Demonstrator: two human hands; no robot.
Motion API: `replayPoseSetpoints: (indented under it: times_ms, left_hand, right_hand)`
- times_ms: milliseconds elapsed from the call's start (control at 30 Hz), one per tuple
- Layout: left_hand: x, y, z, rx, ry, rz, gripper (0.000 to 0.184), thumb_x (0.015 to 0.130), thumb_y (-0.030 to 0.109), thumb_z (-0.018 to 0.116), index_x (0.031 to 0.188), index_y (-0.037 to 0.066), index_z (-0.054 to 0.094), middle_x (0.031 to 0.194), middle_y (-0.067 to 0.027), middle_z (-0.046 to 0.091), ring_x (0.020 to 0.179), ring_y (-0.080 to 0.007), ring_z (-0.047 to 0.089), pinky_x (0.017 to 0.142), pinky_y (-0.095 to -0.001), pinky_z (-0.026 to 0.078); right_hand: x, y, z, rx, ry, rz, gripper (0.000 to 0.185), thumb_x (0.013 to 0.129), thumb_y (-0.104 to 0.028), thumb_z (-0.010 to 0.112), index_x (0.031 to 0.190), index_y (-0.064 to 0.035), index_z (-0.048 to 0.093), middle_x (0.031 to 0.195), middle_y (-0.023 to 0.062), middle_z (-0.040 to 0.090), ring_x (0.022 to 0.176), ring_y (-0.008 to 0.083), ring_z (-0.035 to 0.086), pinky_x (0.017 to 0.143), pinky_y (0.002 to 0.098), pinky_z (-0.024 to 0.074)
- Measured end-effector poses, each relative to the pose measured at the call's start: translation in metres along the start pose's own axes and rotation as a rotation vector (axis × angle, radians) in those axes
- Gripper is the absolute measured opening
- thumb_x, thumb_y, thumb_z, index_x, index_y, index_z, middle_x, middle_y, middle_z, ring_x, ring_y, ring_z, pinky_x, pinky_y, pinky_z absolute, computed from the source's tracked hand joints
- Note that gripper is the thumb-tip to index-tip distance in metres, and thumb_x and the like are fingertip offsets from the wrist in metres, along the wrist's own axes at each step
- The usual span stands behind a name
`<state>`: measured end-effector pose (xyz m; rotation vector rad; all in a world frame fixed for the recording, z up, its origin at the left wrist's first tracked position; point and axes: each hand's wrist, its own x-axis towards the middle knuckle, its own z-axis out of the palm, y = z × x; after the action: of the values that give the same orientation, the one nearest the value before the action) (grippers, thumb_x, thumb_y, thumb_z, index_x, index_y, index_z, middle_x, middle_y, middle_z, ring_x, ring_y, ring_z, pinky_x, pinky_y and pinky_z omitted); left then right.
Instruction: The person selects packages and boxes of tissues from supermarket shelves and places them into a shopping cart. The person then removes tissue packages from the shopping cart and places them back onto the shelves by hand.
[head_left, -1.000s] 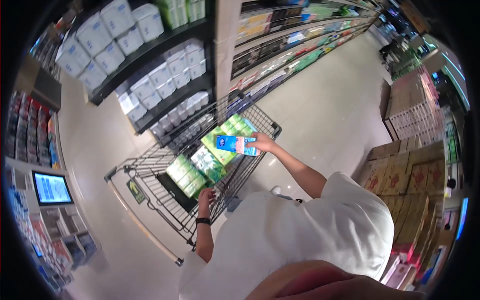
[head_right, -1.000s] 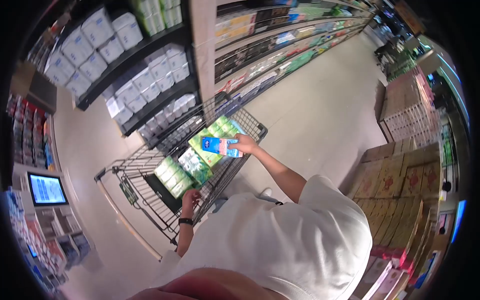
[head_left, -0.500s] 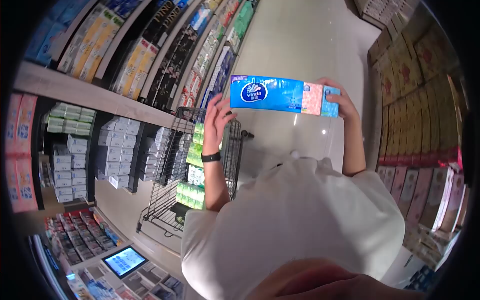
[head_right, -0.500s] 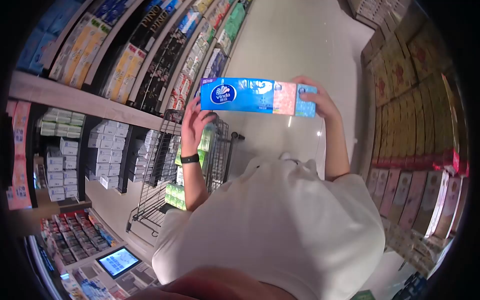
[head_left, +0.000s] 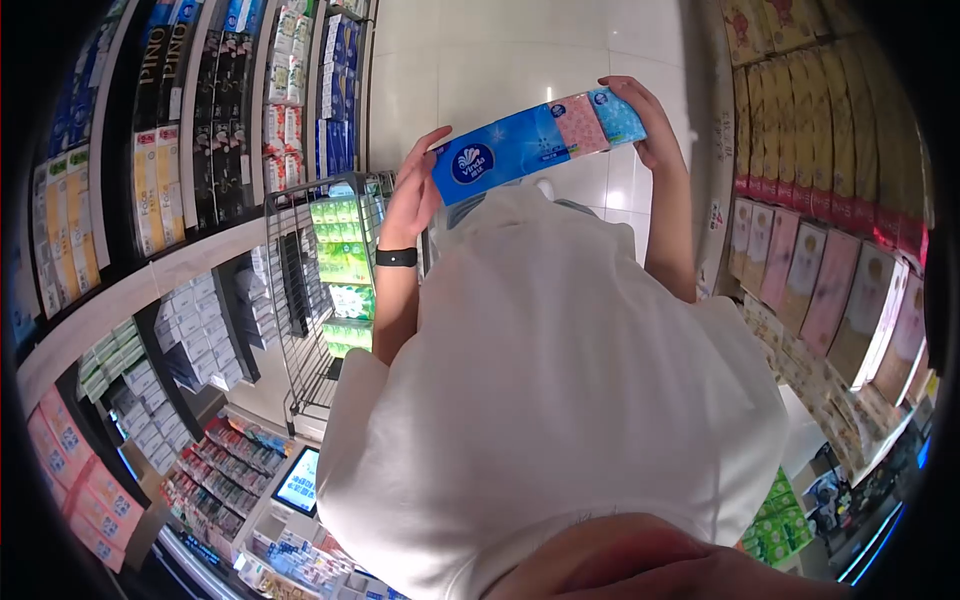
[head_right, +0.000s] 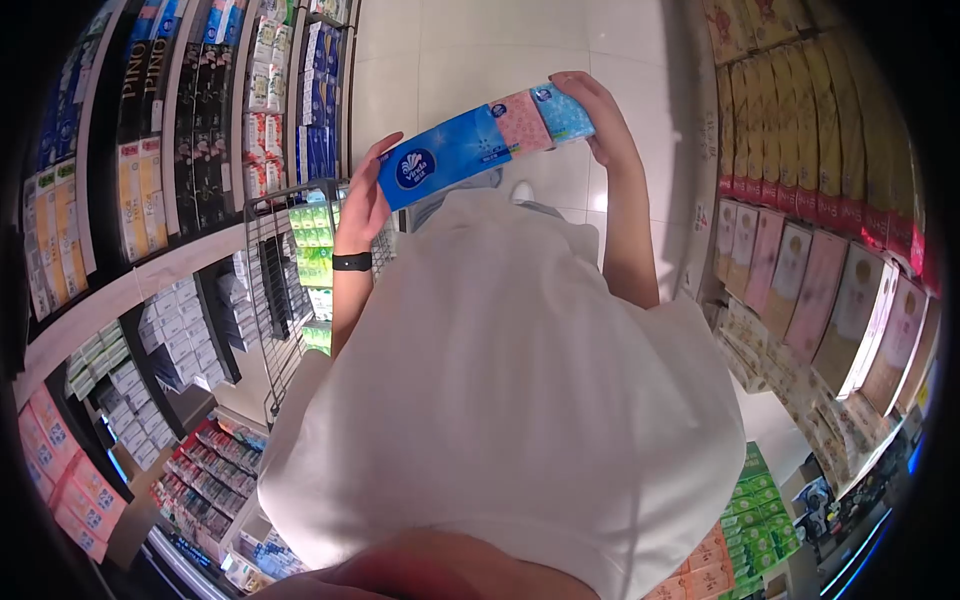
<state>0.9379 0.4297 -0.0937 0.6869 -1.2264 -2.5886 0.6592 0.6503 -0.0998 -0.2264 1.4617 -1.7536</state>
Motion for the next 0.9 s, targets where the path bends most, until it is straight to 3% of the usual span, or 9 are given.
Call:
replayPoseSetpoints:
  times_ms: [133, 267, 367, 433, 567, 700, 800, 900]
  left_hand:
    - [0.038, 0.001, -0.01, -0.018, 0.176, 0.014, 0.037, 0.102, 0.015, 0.05, 0.137, 0.001, 0.048, 0.121, -0.0115, 0.062, 0.111, -0.0193, 0.06, 0.097, -0.0339, 0.048]
    - [0.093, -0.005, -0.043, -0.142, 0.248, 0.0, 0.032, 0.103, 0.021, 0.05, 0.128, 0.003, 0.056, 0.116, -0.0092, 0.065, 0.107, -0.0175, 0.063, 0.094, -0.0335, 0.049]
    - [0.132, 0.002, -0.045, -0.291, 0.239, -0.2, 0.038, 0.102, 0.038, 0.051, 0.124, 0.008, 0.061, 0.113, -0.0071, 0.068, 0.104, -0.0181, 0.065, 0.089, -0.0359, 0.052]
    - [0.159, 0.008, -0.056, -0.292, 0.272, -0.258, 0.038, 0.101, 0.039, 0.053, 0.123, 0.01, 0.062, 0.114, -0.0062, 0.068, 0.105, -0.0191, 0.064, 0.091, -0.0377, 0.05]
    - [0.219, 0.049, -0.088, -0.288, 0.291, -0.286, 0.039, 0.097, 0.044, 0.057, 0.12, 0.013, 0.063, 0.115, -0.004, 0.068, 0.106, -0.0204, 0.064, 0.093, -0.0404, 0.049]
    - [0.262, 0.095, -0.14, -0.212, 0.337, -0.188, 0.035, 0.097, 0.045, 0.056, 0.117, 0.016, 0.063, 0.105, -0.0003, 0.068, 0.098, -0.0141, 0.066, 0.081, -0.0363, 0.056]
    - [0.292, 0.118, -0.174, 0.014, 0.45, -0.144, 0.045, 0.094, 0.05, 0.056, 0.119, 0.013, 0.062, 0.105, 0.0005, 0.067, 0.093, -0.0112, 0.064, 0.08, -0.0318, 0.052]
    - [0.308, 0.137, -0.188, 0.059, 0.536, -0.13, 0.045, 0.094, 0.049, 0.057, 0.119, 0.011, 0.062, 0.103, -0.001, 0.066, 0.091, -0.0111, 0.063, 0.079, -0.0297, 0.052]
  right_hand:
    - [0.03, 0.0, 0.003, -0.009, 0.108, 0.186, 0.038, 0.095, -0.04, 0.059, 0.109, -0.0054, 0.063, 0.092, 0.0014, 0.066, 0.076, 0.0102, 0.065, 0.063, 0.0221, 0.0527]
    - [0.07, -0.018, 0.014, -0.09, 0.086, 0.22, 0.042, 0.095, -0.047, 0.057, 0.106, -0.0069, 0.063, 0.089, 0.0013, 0.067, 0.074, 0.0092, 0.065, 0.057, 0.022, 0.0509]
    - [0.108, -0.032, 0.023, -0.27, 0.032, 0.236, 0.046, 0.096, -0.052, 0.052, 0.102, -0.0077, 0.062, 0.076, 0.0011, 0.065, 0.061, 0.008, 0.062, 0.046, 0.0216, 0.0449]
    - [0.14, -0.042, 0.03, -0.403, 0.042, 0.331, 0.049, 0.097, -0.056, 0.047, 0.095, -0.0089, 0.061, 0.062, -0.0002, 0.058, 0.045, 0.0082, 0.052, 0.037, 0.0225, 0.0357]
    - [0.226, -0.071, 0.066, -0.516, -0.048, 0.347, 0.048, 0.099, -0.056, 0.043, 0.087, -0.0117, 0.058, 0.054, -0.0028, 0.048, 0.038, 0.0081, 0.04, 0.034, 0.0245, 0.0283]
    - [0.324, -0.086, 0.108, -0.589, -0.201, 0.422, 0.046, 0.1, -0.054, 0.041, 0.088, -0.0122, 0.056, 0.058, -0.0025, 0.047, 0.043, 0.0095, 0.043, 0.039, 0.025, 0.033]
    - [0.386, -0.077, 0.127, -0.615, -0.237, 0.451, 0.055, 0.096, -0.056, 0.052, 0.108, -0.0029, 0.058, 0.069, 0.0055, 0.059, 0.05, 0.0146, 0.057, 0.044, 0.0277, 0.0464]
    - [0.443, -0.069, 0.153, -0.653, -0.331, 0.512, 0.058, 0.094, -0.054, 0.057, 0.105, 0.0035, 0.06, 0.074, 0.0089, 0.062, 0.052, 0.0162, 0.06, 0.05, 0.0273, 0.0513]
